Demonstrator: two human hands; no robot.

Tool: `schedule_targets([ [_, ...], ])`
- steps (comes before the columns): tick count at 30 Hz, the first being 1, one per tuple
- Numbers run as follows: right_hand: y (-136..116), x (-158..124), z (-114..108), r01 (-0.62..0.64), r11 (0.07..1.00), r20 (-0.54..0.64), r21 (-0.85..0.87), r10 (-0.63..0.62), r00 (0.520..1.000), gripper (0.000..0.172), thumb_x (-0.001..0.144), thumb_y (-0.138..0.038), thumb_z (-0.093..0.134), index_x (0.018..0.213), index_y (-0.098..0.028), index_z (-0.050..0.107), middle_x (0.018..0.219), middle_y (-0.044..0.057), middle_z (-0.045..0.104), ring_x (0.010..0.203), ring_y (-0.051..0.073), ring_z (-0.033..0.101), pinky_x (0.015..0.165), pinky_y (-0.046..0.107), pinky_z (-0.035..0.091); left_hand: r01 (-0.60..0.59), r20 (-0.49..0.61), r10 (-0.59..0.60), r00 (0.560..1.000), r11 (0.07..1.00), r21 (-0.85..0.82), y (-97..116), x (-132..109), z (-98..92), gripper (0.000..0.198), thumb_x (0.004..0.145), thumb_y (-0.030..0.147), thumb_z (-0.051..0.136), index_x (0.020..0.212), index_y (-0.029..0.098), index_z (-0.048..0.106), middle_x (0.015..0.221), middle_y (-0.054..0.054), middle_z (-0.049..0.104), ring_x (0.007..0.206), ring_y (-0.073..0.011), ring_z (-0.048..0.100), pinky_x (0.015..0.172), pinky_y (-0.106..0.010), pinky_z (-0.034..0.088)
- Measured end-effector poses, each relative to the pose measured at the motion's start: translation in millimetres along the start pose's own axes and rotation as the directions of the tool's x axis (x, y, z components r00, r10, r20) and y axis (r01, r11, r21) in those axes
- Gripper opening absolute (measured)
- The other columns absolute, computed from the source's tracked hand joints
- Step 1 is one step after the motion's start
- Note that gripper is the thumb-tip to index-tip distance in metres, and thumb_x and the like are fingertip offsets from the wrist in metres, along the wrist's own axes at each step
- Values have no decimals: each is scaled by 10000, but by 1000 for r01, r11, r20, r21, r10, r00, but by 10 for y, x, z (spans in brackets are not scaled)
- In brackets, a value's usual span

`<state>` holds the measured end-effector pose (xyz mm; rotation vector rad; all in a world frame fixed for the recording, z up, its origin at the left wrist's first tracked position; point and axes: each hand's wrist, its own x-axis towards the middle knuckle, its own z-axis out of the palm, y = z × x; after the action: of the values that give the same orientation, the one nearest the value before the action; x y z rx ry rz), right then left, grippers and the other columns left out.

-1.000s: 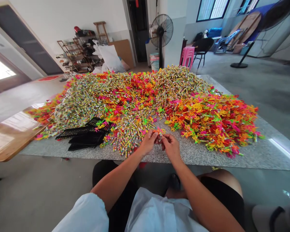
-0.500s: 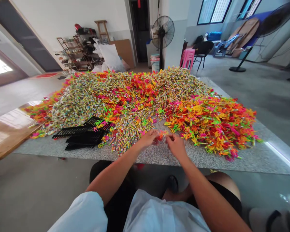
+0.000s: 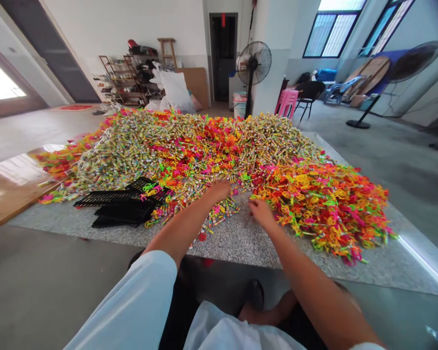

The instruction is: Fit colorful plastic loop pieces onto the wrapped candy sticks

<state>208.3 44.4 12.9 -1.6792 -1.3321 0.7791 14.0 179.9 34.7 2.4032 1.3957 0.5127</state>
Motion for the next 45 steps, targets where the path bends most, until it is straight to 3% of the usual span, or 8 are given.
schedule_targets([
  [5,1,-11,538,74,978,11,-195,-73,997,198,873,-237,621,1031,-180,726,1145,127,709,1108,245,650,969,326,463,-26,20,26,999,1000,5,-32,-78,96,171,732,204,738,901,221,725,1134,-140,677,1270,-384,487,1124,-550,223],
  [11,-128,16,719,124,832,110,-541,-76,991,305,917,-288,575,1183,-173,668,1156,145,693,1010,246,680,877,311,468,-121,-130,105,986,985,-121,-105,-193,-86,52,827,236,665,806,201,697,1017,-115,675,1163,-306,536,1120,-467,278],
  [14,-116,24,735,82,848,97,-524,-36,995,269,858,-255,626,1092,-151,707,1126,173,705,1010,266,687,861,324,472,-43,-227,-45,973,928,-371,-107,-301,-201,221,869,350,643,718,190,647,824,-77,632,970,-256,586,951,-376,431],
  [20,-112,-8,620,51,923,69,-381,-26,997,134,819,-270,617,809,-174,711,887,99,738,845,237,709,755,307,507,153,109,-159,981,300,-942,-3,-763,-469,434,879,546,602,1105,181,664,926,-66,670,761,-162,631,651,-266,494],
  [24,-257,-194,489,17,982,9,188,-19,1000,186,848,-384,562,850,-205,612,685,-8,670,539,169,622,550,283,504,231,217,-149,965,79,-970,157,-1043,-510,441,836,536,688,1107,192,637,895,-63,691,655,-125,626,585,-236,482],
  [27,-441,-344,393,11,782,15,623,-26,1000,197,791,-385,621,881,-230,538,668,-36,651,499,156,595,517,287,519,219,197,-160,967,130,-967,309,-1151,-436,414,809,533,731,1009,194,603,871,-43,702,625,-123,637,547,-226,476],
  [30,-594,-439,321,34,670,9,742,-60,998,241,776,-367,650,932,-240,517,736,-31,681,527,148,613,543,288,537,193,164,-134,977,250,-949,452,-1197,-354,419,818,564,706,969,191,586,820,-23,687,598,-127,642,500,-211,463],
  [45,-510,-583,237,73,676,-1,733,-106,994,284,790,-442,699,934,-222,595,660,-43,643,427,110,526,425,242,446,126,58,-152,987,487,-864,668,-1248,-365,319,893,509,613,942,196,576,859,-28,709,574,-124,646,457,-205,457],
])
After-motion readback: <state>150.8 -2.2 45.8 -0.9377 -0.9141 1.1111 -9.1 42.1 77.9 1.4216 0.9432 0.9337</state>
